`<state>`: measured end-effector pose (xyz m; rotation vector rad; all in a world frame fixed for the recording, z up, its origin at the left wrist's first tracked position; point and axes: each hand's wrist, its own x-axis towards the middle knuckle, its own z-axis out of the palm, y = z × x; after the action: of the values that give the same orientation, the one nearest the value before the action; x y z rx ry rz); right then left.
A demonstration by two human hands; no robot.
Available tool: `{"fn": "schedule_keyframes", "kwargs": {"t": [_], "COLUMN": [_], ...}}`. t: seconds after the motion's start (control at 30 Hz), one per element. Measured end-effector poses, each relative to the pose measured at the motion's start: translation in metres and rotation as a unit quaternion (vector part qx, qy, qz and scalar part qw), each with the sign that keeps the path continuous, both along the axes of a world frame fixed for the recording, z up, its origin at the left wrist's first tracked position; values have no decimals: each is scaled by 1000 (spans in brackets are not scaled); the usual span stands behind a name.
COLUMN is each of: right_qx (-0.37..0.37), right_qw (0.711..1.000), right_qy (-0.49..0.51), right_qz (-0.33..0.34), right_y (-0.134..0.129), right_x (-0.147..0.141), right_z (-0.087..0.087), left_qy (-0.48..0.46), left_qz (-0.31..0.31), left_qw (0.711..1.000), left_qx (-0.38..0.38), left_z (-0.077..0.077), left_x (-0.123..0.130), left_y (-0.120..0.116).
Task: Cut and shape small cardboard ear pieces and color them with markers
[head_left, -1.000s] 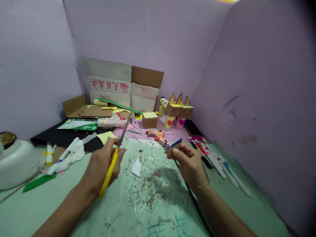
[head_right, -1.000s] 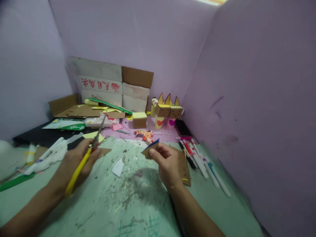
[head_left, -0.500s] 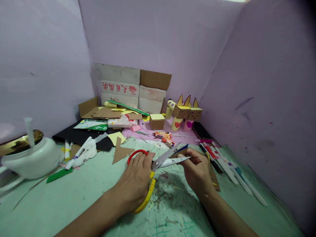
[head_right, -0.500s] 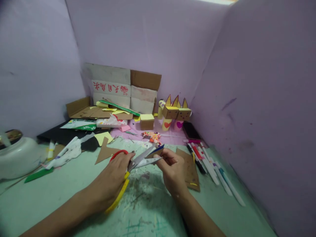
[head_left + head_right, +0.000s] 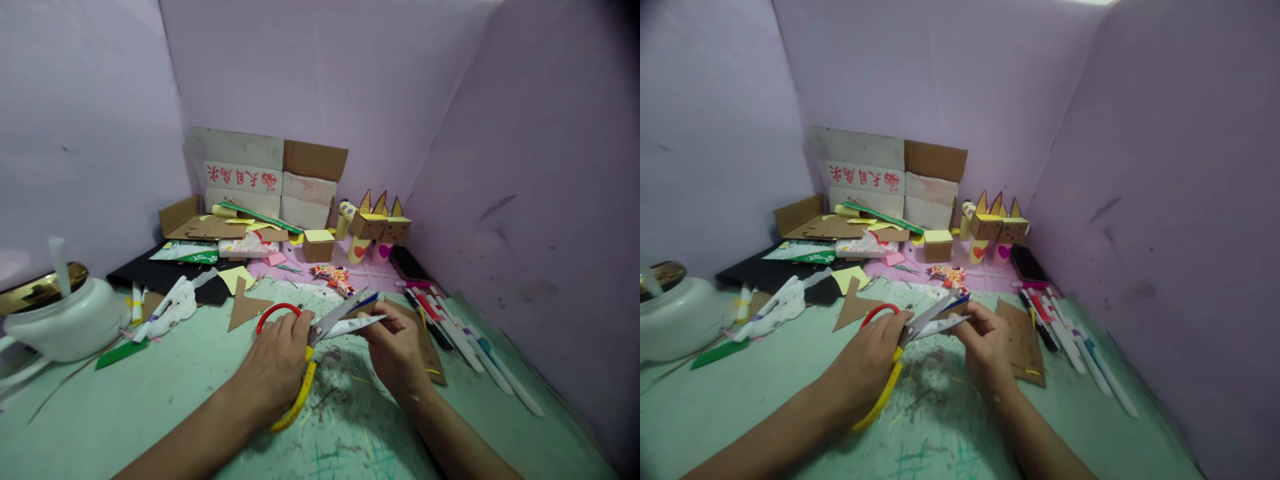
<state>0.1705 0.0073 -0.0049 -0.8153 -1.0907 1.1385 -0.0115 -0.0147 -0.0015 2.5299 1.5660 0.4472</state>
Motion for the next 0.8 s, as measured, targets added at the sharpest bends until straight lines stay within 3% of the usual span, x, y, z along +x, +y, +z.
{"fn": "schedule_keyframes", "kwargs": {"t": [0.53,0.63,0.7,0.8], "right_qx": [30,-6,-62,-137], "right_qw": [1000,999,994,982], "right_qy": [0,46,90,128], "right_qz": [11,7,3,20], "right_y": [0,1,2,5], "right_x": [2,0,-2,-4], "right_z": [-2,3,6,9], "left_qy": [62,54,37,44], "left_qz": [-9,-9,29,161], "left_qw": [998,998,999,985], "left_qx": [7,-15,-1,33], "left_z": [7,11,15,21], "left_x": [0,-4,-9,-20], "left_y": [-1,1,5,14]}}
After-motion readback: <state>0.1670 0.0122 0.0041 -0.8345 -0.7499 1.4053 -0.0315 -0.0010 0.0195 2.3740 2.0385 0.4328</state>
